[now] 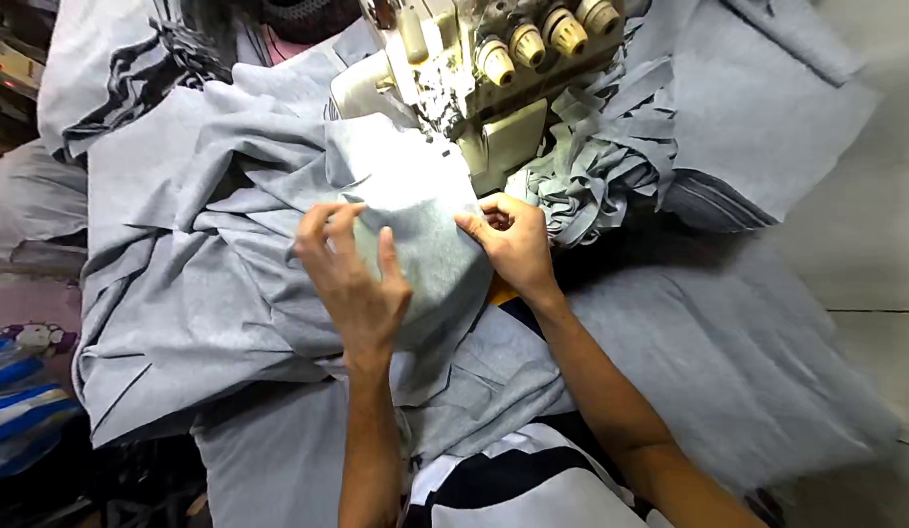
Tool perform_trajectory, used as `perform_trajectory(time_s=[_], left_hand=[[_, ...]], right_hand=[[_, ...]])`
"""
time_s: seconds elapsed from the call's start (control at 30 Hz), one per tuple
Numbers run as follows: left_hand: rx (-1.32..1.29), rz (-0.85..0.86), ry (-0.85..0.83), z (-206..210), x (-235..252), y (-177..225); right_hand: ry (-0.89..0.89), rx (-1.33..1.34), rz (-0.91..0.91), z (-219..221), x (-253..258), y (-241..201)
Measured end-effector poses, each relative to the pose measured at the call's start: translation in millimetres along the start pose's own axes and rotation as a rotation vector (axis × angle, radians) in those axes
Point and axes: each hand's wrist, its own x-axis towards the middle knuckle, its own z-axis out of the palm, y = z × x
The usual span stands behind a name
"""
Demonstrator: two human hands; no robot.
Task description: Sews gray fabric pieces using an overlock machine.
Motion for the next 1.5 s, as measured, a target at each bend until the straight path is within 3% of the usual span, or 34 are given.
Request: perform_trajectory(time_s=[0.1, 0.17, 0.3, 0.93, 1.5], left_hand=[[0.022, 0.238, -0.058, 13, 7, 24], [0.036, 0.299, -0.129, 22, 10, 34], [0.066, 0.258, -0.274, 42, 12, 35], [0.011, 0.257, -0.240, 51, 7, 25], [0.030, 0.257, -0.231, 54, 6, 21]], right_hand=[[0.006, 0.016, -0.039, 1, 8, 2], [-0.008, 0.022, -0.048, -3, 12, -1], [-0.051, 0.039, -0.006, -18, 5, -7], [-0.094, 0.307, 0.114, -19, 13, 6], [-0.019, 0.257, 0.004, -16, 9, 13]])
